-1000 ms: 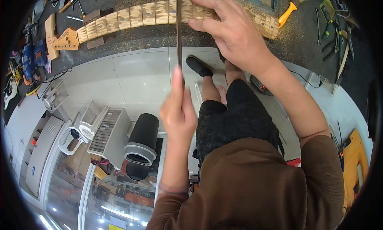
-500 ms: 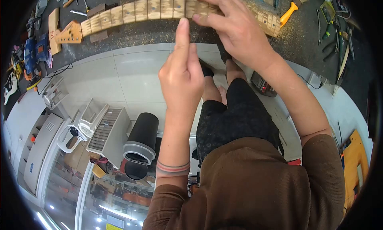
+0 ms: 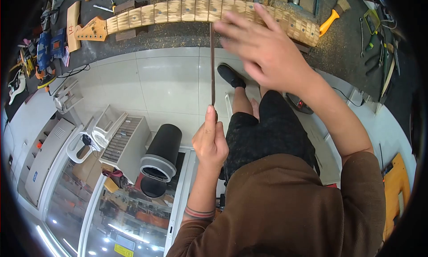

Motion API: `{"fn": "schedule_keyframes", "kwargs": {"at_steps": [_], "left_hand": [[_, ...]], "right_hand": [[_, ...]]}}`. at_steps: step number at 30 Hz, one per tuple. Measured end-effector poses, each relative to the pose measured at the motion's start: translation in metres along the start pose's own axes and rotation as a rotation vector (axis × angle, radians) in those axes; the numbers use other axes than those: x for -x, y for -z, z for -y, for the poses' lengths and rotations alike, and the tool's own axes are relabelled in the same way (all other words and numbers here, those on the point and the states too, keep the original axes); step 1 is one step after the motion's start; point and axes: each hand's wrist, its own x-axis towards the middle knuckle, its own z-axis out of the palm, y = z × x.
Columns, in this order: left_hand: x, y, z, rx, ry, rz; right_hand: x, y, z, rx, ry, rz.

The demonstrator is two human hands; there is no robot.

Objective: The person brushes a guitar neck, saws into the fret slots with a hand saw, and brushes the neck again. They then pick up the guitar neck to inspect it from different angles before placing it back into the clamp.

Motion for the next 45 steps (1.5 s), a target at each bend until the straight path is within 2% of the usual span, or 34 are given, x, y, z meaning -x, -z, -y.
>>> {"fn": "schedule_keyframes", "kwargs": {"at_steps": [2,5,8,16,21,24,26,29,31,34,37,39,41,42,44,45], "left_hand": [[-0.003,0.001,-0.005,0.019,0.032,0.047],[-0.004,-0.002,-0.009,0.029,0.062,0.110],[-0.005,-0.006,-0.009,0.025,0.063,0.127],[-0.008,-0.014,-0.009,0.039,0.037,0.074],[-0.009,-0.004,-0.016,0.040,0.152,0.203],[-0.044,-0.021,-0.022,0.061,0.065,0.091],[-0.085,-0.039,-0.025,0.063,0.025,0.061],[-0.134,-0.055,-0.032,0.126,0.086,0.068],[-0.110,-0.049,-0.031,0.089,0.075,0.071],[-0.037,-0.025,-0.022,0.027,0.083,0.102],[-0.041,-0.019,-0.027,0.013,0.097,0.123],[-0.097,-0.046,-0.027,0.058,-0.002,0.044],[-0.147,-0.051,-0.043,0.056,0.178,0.207],[-0.142,-0.052,-0.040,0.057,0.182,0.203],[-0.117,-0.052,-0.027,0.048,0.050,0.119],[-0.086,-0.045,-0.018,0.008,0.028,0.110]], "right_hand": [[0.017,0.010,-0.004,-0.104,-0.001,0.072],[0.024,0.007,-0.011,-0.039,-0.160,-0.066],[0.016,0.005,-0.014,0.057,-0.190,-0.097],[0.015,0.006,-0.017,0.092,-0.175,-0.038],[0.012,0.007,-0.016,0.072,-0.203,-0.081],[0.015,0.010,-0.020,0.027,-0.255,0.013],[0.016,-0.002,-0.027,0.081,-0.171,-0.118],[0.013,-0.001,-0.021,0.069,-0.206,-0.139],[0.017,-0.006,-0.026,0.064,-0.198,-0.145],[0.018,-0.007,-0.027,0.050,-0.211,-0.150],[0.019,-0.008,-0.027,0.045,-0.228,-0.147],[0.019,-0.008,-0.027,0.054,-0.224,-0.145],[0.020,-0.008,-0.026,0.049,-0.224,-0.156],[0.020,-0.007,-0.027,0.048,-0.220,-0.152],[0.020,-0.007,-0.028,0.033,-0.211,-0.158],[0.020,-0.007,-0.028,0.026,-0.215,-0.160]]}}
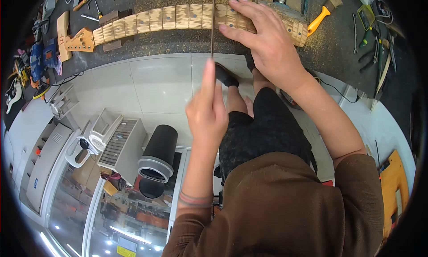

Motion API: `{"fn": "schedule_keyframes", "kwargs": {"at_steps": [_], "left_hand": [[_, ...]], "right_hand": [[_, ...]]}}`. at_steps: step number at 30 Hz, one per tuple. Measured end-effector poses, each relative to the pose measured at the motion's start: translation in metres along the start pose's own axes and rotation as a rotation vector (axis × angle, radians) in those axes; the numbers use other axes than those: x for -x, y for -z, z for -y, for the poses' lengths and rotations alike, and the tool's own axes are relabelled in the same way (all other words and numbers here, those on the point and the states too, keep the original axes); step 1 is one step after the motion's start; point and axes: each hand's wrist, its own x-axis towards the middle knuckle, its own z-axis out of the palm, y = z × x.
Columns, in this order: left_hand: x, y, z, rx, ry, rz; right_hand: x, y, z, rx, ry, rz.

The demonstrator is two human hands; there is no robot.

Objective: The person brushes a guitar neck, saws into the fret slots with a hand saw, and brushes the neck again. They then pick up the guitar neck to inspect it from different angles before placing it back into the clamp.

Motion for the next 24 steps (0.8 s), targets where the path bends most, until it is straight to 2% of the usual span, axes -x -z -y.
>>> {"fn": "schedule_keyframes", "kwargs": {"at_steps": [2,5,6,8,9,11,16,18,24], "left_hand": [[0.067,0.014,0.015,0.017,0.051,0.049],[0.072,0.023,0.007,-0.006,0.086,0.081],[0.043,0.014,0.001,-0.005,0.039,0.030],[-0.020,-0.002,-0.010,0.080,0.072,0.030],[-0.027,-0.005,-0.008,0.084,0.074,0.029],[-0.034,-0.006,-0.006,0.100,-0.005,-0.035],[0.101,0.021,0.010,-0.002,0.044,0.000],[0.111,0.026,0.003,-0.021,0.089,0.030],[0.091,0.017,-0.007,0.052,0.020,0.008]], "right_hand": [[0.000,0.000,-0.001,0.002,-0.002,0.005],[0.000,0.001,0.000,-0.008,-0.004,0.003],[0.000,0.000,0.000,-0.011,0.001,0.005],[0.001,-0.001,0.000,0.010,0.005,-0.012],[0.001,0.005,0.003,0.013,0.006,-0.008],[-0.004,0.020,0.005,-0.041,-0.039,0.160],[-0.002,0.021,-0.003,-0.083,-0.010,0.114],[0.003,0.022,-0.005,-0.064,0.014,0.077],[0.005,0.025,-0.004,0.012,0.032,0.102]]}}
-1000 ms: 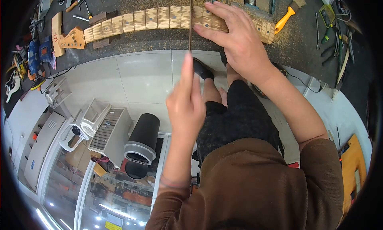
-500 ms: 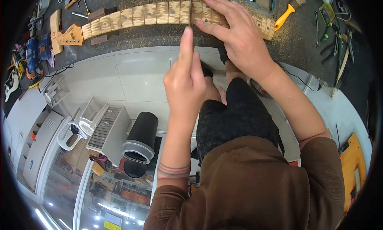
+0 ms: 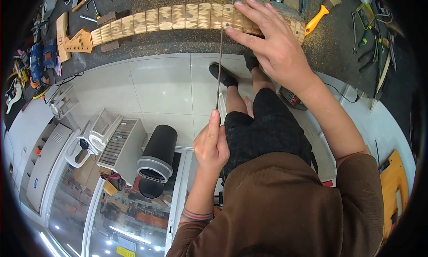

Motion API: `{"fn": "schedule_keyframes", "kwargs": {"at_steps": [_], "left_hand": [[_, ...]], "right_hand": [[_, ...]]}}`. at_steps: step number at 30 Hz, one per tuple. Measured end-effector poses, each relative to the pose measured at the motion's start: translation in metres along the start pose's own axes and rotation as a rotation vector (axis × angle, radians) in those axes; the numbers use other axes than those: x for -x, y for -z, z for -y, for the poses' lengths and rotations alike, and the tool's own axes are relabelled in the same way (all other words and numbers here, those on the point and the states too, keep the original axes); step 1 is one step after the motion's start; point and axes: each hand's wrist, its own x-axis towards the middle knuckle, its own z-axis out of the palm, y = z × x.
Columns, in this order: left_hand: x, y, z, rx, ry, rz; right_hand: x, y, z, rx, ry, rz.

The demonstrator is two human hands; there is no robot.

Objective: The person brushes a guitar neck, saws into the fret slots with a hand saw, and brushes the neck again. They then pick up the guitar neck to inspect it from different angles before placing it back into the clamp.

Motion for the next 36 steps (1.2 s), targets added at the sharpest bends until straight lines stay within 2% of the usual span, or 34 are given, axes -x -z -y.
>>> {"fn": "schedule_keyframes", "kwargs": {"at_steps": [8,14,20,22,25,27,29,30,31,32,34,36], "left_hand": [[0.000,0.003,0.003,-0.025,0.044,0.070],[-0.010,-0.002,0.001,0.013,0.030,0.026],[-0.128,-0.029,-0.023,0.058,0.044,0.035],[-0.144,-0.032,-0.025,0.087,0.078,0.061],[-0.084,-0.022,-0.012,0.003,0.015,0.043],[-0.025,-0.013,0.001,-0.015,0.048,0.052],[-0.030,-0.008,-0.004,-0.015,0.080,0.077],[-0.040,-0.004,-0.014,-0.017,0.113,0.097],[-0.060,-0.009,-0.015,-0.010,0.068,0.071],[-0.098,-0.020,-0.018,-0.001,0.020,0.041],[-0.153,-0.032,-0.027,0.036,0.044,0.063],[-0.140,-0.034,-0.024,0.044,0.046,0.036]], "right_hand": [[0.000,-0.004,0.001,0.026,-0.010,0.008],[0.003,-0.008,-0.002,-0.008,-0.032,-0.012],[0.004,-0.009,-0.007,-0.014,-0.021,-0.020],[0.005,-0.008,-0.006,-0.019,-0.018,-0.020],[0.001,-0.007,-0.005,-0.031,-0.022,-0.039],[0.001,-0.007,-0.006,-0.036,-0.033,-0.039],[0.002,-0.008,-0.005,-0.042,-0.028,-0.046],[0.003,-0.009,-0.005,-0.044,-0.028,-0.044],[0.003,-0.009,-0.005,-0.046,-0.030,-0.050],[0.003,-0.010,-0.005,-0.044,-0.029,-0.057],[0.005,-0.011,-0.007,-0.035,-0.027,-0.053],[0.003,-0.009,-0.006,-0.037,-0.021,-0.051]]}}
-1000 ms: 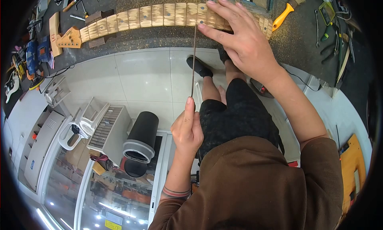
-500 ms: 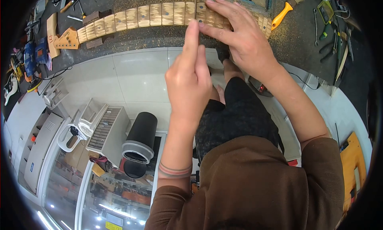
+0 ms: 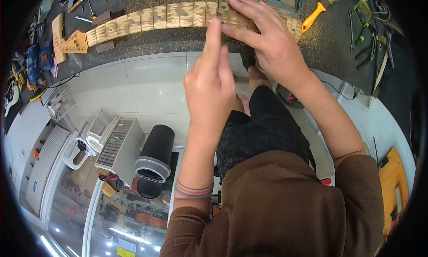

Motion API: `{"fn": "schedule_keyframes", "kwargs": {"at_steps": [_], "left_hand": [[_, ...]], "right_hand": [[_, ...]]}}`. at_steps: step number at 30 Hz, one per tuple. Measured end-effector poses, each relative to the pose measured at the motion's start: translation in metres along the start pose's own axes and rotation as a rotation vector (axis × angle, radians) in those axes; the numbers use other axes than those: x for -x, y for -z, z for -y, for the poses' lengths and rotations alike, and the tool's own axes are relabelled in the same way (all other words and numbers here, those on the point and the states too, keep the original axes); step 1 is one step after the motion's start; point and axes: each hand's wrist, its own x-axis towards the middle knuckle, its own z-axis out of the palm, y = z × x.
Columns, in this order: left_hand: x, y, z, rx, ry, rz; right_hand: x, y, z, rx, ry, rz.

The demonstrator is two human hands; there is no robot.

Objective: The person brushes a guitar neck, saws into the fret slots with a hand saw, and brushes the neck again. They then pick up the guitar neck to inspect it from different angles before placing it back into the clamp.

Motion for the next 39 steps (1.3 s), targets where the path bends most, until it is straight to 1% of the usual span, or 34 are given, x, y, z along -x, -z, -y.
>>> {"fn": "schedule_keyframes", "kwargs": {"at_steps": [1,2,5,6,9,10,12,18,34,36,39], "left_hand": [[0.012,0.000,0.005,0.000,-0.003,-0.017],[0.040,0.000,0.023,-0.030,-0.136,-0.077],[0.141,0.019,0.046,-0.101,-0.004,0.025],[0.160,0.027,0.045,-0.118,0.032,0.054],[0.176,0.035,0.038,-0.109,0.030,0.050],[0.175,0.033,0.038,-0.109,0.028,0.048],[0.161,0.028,0.029,-0.058,-0.044,0.010],[0.150,0.018,0.027,-0.037,-0.064,0.017],[0.135,0.016,0.017,-0.022,-0.002,0.042],[0.104,0.009,0.008,-0.020,0.009,0.036],[0.022,-0.012,0.000,-0.005,-0.055,-0.020]], "right_hand": [[-0.002,0.003,0.002,0.011,0.004,0.008],[-0.003,0.004,0.004,0.022,0.008,0.014],[-0.005,0.005,0.004,0.019,0.010,0.027],[-0.003,0.006,0.004,0.019,0.005,0.029],[-0.002,0.008,0.003,-0.026,0.006,0.034],[-0.001,0.010,0.002,-0.013,0.003,0.039],[0.005,0.014,0.001,0.000,-0.001,0.045],[0.012,0.018,0.002,0.033,-0.017,0.076],[0.014,0.011,-0.002,0.027,-0.040,0.054],[0.015,0.010,-0.003,0.031,-0.041,0.056],[0.013,0.011,0.000,0.011,-0.037,0.043]]}}
